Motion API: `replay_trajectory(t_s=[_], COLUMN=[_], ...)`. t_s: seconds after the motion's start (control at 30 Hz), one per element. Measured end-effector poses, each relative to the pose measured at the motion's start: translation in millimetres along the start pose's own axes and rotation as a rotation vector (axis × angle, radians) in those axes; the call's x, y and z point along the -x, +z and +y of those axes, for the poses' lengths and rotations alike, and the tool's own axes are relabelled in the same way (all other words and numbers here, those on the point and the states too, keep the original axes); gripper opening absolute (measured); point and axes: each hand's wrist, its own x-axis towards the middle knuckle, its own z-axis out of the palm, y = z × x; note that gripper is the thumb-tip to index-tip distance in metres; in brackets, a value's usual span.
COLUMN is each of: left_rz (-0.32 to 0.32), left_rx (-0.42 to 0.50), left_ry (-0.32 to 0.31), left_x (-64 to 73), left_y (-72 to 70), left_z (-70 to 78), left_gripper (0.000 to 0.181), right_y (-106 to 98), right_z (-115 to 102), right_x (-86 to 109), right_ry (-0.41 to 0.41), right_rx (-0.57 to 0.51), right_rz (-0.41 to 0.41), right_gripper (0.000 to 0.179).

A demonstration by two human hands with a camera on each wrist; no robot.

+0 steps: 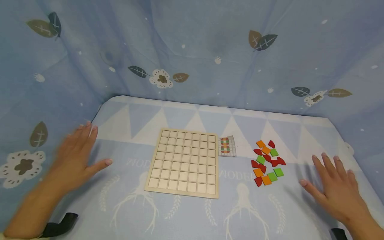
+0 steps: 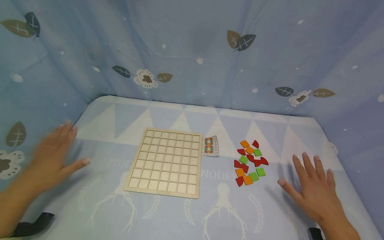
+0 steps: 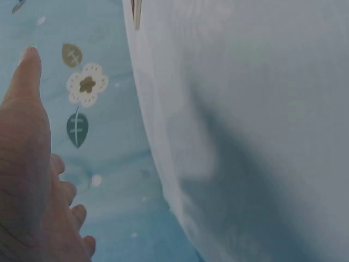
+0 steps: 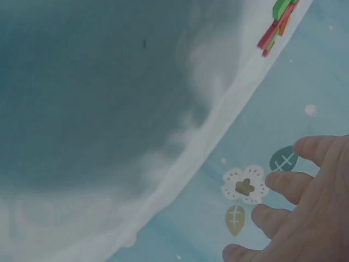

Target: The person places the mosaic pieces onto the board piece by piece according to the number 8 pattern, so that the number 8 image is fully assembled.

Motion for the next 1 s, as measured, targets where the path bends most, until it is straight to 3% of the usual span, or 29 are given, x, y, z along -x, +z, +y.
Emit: replay_trajectory(t_s=[0.2,0.47,1.0], left_rz=[-0.029,-0.049,-0.066], left_rx=[0.058,0.069,0.052], left_ry=[-0.005,-0.023,0.034], left_x=[-3.0,-5.2,-11.2], left_y=[3.9,9.4,14.0], left_z=[8.5,17.0,38.4], left_gripper=[0.106,0.108,0.114], right_y=[3.0,5.2,-0.7], right_z=[-0.3,-5.7,-21.6], right_x=[2.1,1.8,2.1], right_ry=[-0.022,-0.008,-0.052], right_rx=[-0.045,-0.071,-0.042], right_rz=[0.005,-0.018,-0.009], right_gripper=[0.102,0.102,0.106])
